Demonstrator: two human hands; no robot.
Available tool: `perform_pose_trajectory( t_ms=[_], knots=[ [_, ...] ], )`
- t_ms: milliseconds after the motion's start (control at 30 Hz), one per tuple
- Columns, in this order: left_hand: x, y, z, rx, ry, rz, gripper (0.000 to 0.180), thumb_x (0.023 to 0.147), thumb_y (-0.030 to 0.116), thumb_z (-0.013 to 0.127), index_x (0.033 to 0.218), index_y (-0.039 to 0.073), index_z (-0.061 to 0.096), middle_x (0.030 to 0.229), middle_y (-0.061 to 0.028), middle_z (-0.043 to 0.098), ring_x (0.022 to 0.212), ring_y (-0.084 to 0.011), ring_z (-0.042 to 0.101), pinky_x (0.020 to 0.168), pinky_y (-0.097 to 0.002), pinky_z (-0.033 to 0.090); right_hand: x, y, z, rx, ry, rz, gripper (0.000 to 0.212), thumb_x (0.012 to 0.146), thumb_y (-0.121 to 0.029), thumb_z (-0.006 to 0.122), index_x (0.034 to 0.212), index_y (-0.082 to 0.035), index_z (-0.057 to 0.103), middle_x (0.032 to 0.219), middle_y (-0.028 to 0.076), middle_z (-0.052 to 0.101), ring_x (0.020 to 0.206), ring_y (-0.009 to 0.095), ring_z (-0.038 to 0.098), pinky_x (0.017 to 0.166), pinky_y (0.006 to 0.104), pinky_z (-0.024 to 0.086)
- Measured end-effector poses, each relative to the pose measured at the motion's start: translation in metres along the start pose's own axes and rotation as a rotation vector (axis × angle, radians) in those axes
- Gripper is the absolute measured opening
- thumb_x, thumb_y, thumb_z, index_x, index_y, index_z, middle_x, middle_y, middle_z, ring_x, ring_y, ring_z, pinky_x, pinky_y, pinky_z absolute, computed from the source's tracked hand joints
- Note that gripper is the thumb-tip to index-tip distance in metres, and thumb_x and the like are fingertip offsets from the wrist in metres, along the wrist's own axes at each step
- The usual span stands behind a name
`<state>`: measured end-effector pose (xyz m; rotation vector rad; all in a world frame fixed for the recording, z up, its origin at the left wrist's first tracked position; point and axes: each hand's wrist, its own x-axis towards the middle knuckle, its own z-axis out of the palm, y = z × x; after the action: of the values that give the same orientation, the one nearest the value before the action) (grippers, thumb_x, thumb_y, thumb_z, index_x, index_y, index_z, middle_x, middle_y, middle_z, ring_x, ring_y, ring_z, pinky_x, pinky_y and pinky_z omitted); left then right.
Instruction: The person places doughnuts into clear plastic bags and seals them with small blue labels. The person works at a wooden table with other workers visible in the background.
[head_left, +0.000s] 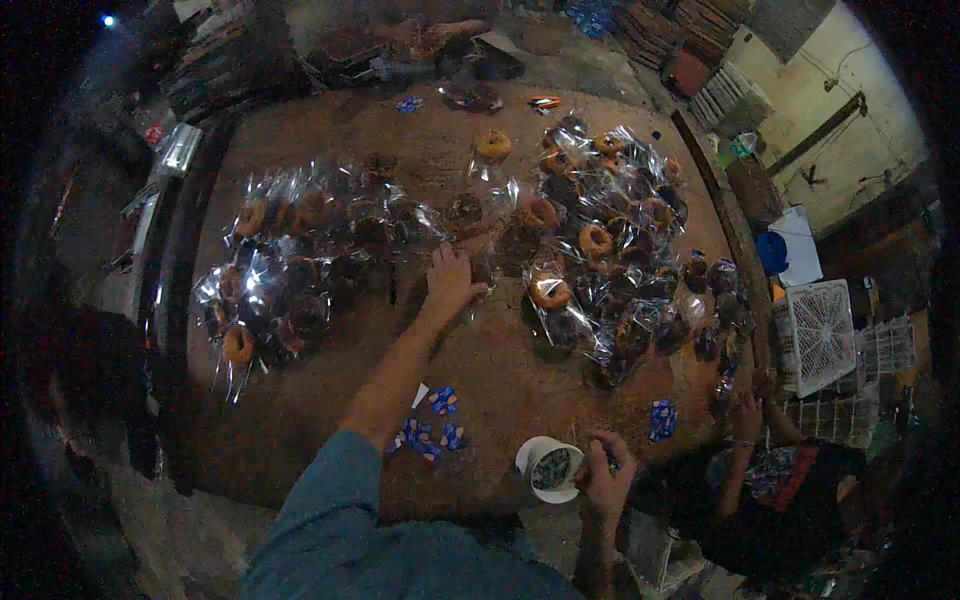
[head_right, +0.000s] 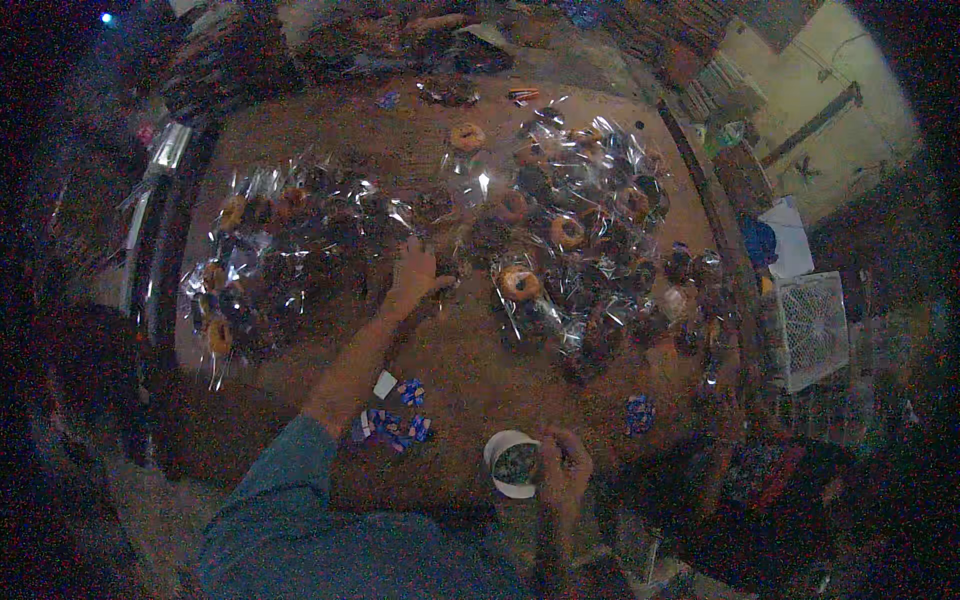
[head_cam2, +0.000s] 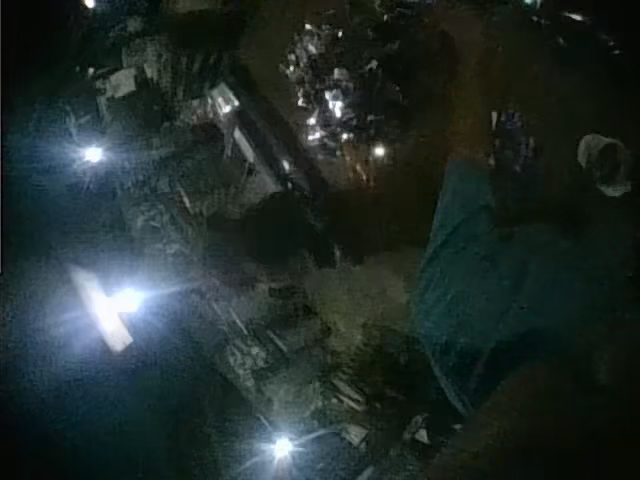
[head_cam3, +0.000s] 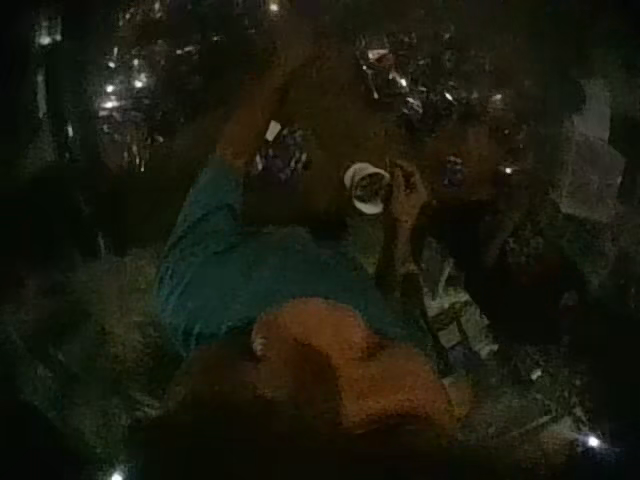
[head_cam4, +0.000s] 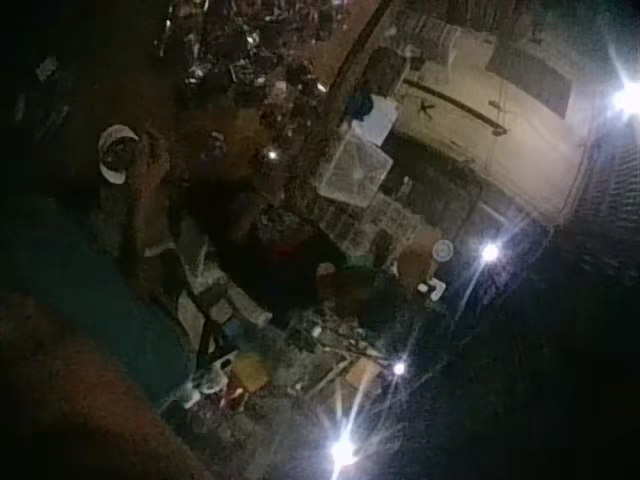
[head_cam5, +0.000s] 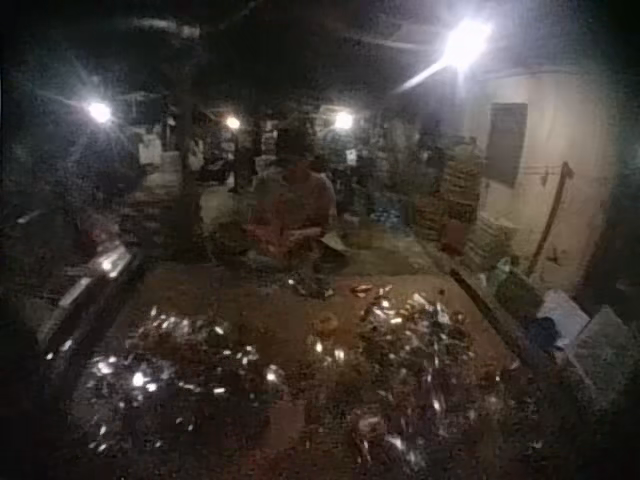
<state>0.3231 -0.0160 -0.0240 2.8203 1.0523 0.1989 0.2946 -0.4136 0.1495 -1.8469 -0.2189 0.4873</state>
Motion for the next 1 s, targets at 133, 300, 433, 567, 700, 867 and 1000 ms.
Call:
perform_pose_trajectory(
  t_ms=[133, 300, 433, 567, 700, 867, 1000],
  knots=[
    [-0.068, -0.011, -0.037, -0.382, -0.254, -0.125, 0.082, 0.071, 0.043, 0.09, 0.132, 0.002, 0.054, 0.123, -0.0188, 0.06, 0.11, -0.0376, 0.062, 0.092, -0.0464, 0.054, -0.009, -0.013, 0.006, -0.011, -0.2, 0.046, 0.015, 0.098, -0.012, 0.063, 0.106, -0.002, 0.069, 0.087, 0.002, 0.066, 0.068, 0.006, 0.056, 0.059, 0.0238, 0.044],
    [-0.163, -0.006, -0.132, -1.193, 0.15, -0.12, 0.066, 0.08, 0.031, 0.088, 0.132, 0.005, 0.057, 0.112, -0.0083, 0.07, 0.105, -0.0247, 0.068, 0.093, -0.036, 0.054, -0.016, -0.013, 0.014, -0.087, -0.458, -0.103, 0.025, 0.099, -0.017, 0.064, 0.117, -0.001, 0.069, 0.1, 0.006, 0.07, 0.091, 0.015, 0.064, 0.083, 0.0297, 0.05],
    [-0.252, 0.022, -0.197, -1.478, -0.16, -0.213, 0.036, 0.09, 0.022, 0.078, 0.119, 0.003, 0.066, 0.109, -0.0036, 0.07, 0.104, -0.0135, 0.063, 0.09, -0.031, 0.052, -0.016, -0.005, 0.045, 0.116, -0.359, -0.362, 0.024, 0.1, -0.018, 0.064, 0.116, -0.002, 0.07, 0.1, 0.007, 0.07, 0.092, 0.015, 0.065, 0.084, 0.0289, 0.05],
    [-0.308, 0.046, -0.22, -1.514, -0.176, -0.19, 0.028, 0.096, 0.02, 0.071, 0.116, 0.001, 0.071, 0.105, -0.0023, 0.072, 0.099, -0.0114, 0.065, 0.089, -0.0282, 0.052, -0.022, -0.001, 0.067, 0.239, -0.528, -0.214, 0.016, 0.1, -0.015, 0.064, 0.106, -0.001, 0.069, 0.094, 0.007, 0.068, 0.086, 0.014, 0.063, 0.081, 0.0301, 0.051],
    [-0.33, 0.031, -0.216, -1.592, -0.238, -0.301, 0.027, 0.099, 0.019, 0.066, 0.117, 0.0, 0.072, 0.11, -0.0042, 0.073, 0.101, -0.0109, 0.065, 0.09, -0.0272, 0.052, -0.037, -0.008, 0.082, 0.066, -0.497, -0.145, 0.011, 0.096, -0.011, 0.068, 0.101, -0.002, 0.066, 0.094, 0.007, 0.065, 0.083, 0.014, 0.062, 0.077, 0.0334, 0.052],
    [-0.338, -0.001, -0.191, -1.654, -0.146, -0.356, 0.026, 0.101, 0.017, 0.061, 0.117, -0.001, 0.072, 0.12, -0.0081, 0.072, 0.107, -0.0127, 0.065, 0.093, -0.0284, 0.051, -0.072, -0.012, 0.111, -0.122, -0.243, -0.683, 0.023, 0.087, -0.009, 0.075, 0.107, -0.003, 0.065, 0.106, 0.009, 0.065, 0.088, 0.016, 0.064, 0.077, 0.0337, 0.052],
    [-0.351, -0.032, -0.195, -1.746, -0.108, -0.173, 0.022, 0.102, 0.016, 0.059, 0.108, -0.001, 0.072, 0.112, -0.0066, 0.067, 0.105, -0.0148, 0.064, 0.095, -0.0314, 0.05, -0.101, -0.006, 0.147, -0.359, -0.384, -0.748, 0.035, 0.083, -0.008, 0.078, 0.115, -0.001, 0.065, 0.109, 0.011, 0.066, 0.092, 0.017, 0.065, 0.078, 0.0339, 0.053]
  ],
)
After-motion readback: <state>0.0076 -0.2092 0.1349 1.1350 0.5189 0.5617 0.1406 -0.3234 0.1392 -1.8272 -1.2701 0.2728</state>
